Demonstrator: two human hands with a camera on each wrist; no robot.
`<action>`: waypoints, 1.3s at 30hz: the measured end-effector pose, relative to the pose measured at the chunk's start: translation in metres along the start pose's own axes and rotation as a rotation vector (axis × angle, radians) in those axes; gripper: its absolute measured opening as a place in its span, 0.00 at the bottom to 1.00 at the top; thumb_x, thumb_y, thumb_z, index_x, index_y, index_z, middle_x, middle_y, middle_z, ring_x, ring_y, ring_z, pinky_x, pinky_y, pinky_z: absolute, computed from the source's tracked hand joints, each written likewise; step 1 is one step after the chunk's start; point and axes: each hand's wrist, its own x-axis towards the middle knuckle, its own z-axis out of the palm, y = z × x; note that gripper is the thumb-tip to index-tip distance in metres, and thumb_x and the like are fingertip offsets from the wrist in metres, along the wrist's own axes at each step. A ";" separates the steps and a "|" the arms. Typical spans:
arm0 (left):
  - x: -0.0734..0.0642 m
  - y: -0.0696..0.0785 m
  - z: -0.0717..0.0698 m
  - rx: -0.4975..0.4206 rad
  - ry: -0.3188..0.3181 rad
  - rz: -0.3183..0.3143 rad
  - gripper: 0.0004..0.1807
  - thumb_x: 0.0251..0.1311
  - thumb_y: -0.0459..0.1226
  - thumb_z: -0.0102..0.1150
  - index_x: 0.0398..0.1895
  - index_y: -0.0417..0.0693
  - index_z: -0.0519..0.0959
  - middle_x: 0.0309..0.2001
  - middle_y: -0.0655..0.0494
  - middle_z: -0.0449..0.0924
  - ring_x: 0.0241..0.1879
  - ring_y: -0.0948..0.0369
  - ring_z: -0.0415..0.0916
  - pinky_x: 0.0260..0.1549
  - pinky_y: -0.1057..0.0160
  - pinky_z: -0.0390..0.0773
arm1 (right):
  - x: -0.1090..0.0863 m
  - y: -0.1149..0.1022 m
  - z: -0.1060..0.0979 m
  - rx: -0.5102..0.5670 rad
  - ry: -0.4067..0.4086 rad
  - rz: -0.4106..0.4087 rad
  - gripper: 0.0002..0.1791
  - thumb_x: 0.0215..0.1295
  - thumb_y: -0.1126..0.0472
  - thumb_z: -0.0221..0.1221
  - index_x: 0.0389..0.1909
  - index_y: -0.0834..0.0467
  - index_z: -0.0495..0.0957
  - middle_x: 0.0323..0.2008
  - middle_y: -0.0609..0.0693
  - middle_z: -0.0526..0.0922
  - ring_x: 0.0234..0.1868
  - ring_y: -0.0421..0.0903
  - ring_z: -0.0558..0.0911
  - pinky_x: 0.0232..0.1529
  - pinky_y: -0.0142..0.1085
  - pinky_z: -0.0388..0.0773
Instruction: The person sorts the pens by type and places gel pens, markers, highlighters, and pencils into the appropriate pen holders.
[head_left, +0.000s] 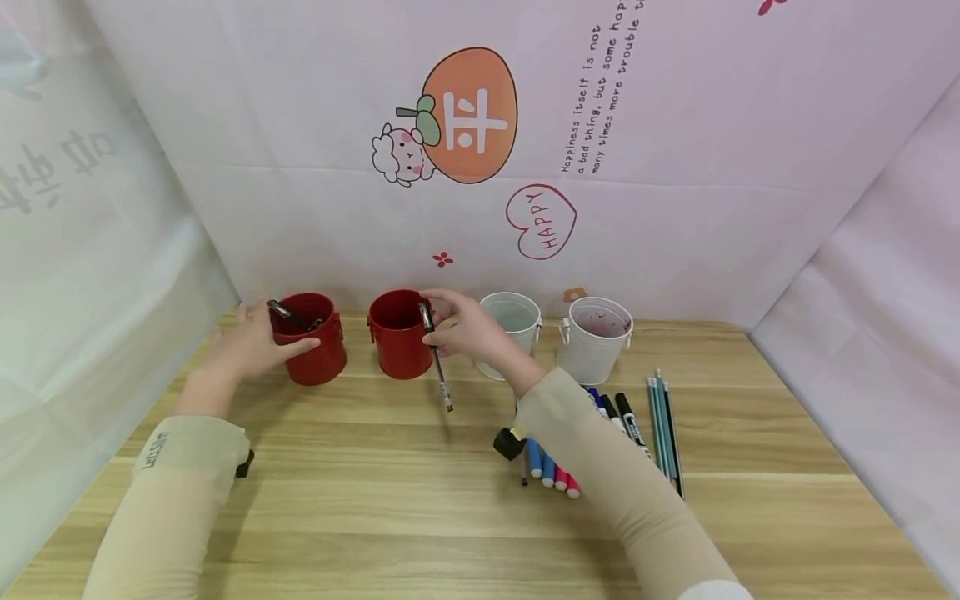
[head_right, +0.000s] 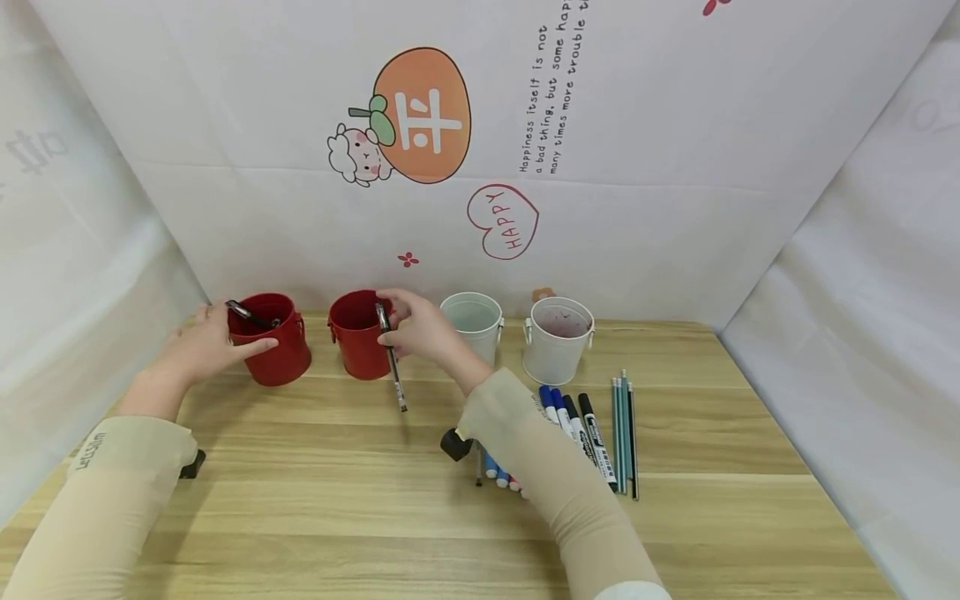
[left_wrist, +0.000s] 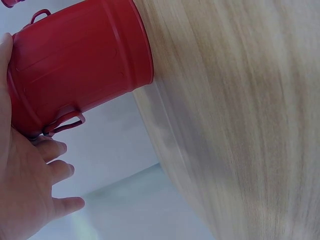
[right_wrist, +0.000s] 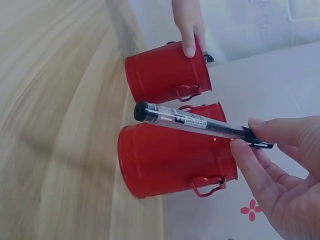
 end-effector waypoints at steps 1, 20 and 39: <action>0.000 0.000 0.000 -0.001 0.000 0.000 0.70 0.58 0.74 0.54 0.77 0.24 0.41 0.75 0.22 0.44 0.75 0.27 0.33 0.63 0.20 0.39 | 0.001 -0.001 0.001 0.000 0.005 -0.004 0.39 0.63 0.73 0.69 0.74 0.58 0.67 0.45 0.60 0.77 0.32 0.48 0.82 0.35 0.38 0.87; -0.001 0.000 0.000 0.014 0.009 0.001 0.69 0.59 0.74 0.54 0.77 0.24 0.40 0.73 0.20 0.46 0.73 0.26 0.38 0.63 0.21 0.42 | 0.020 -0.006 0.032 0.413 0.310 -0.075 0.34 0.65 0.75 0.65 0.71 0.56 0.69 0.46 0.56 0.75 0.37 0.47 0.81 0.39 0.43 0.87; -0.002 0.002 0.000 0.015 0.030 0.004 0.68 0.59 0.73 0.55 0.76 0.24 0.44 0.70 0.19 0.50 0.71 0.26 0.43 0.62 0.21 0.45 | 0.031 -0.014 0.063 0.746 0.604 -0.295 0.22 0.68 0.78 0.60 0.58 0.60 0.66 0.44 0.60 0.74 0.34 0.43 0.83 0.44 0.42 0.87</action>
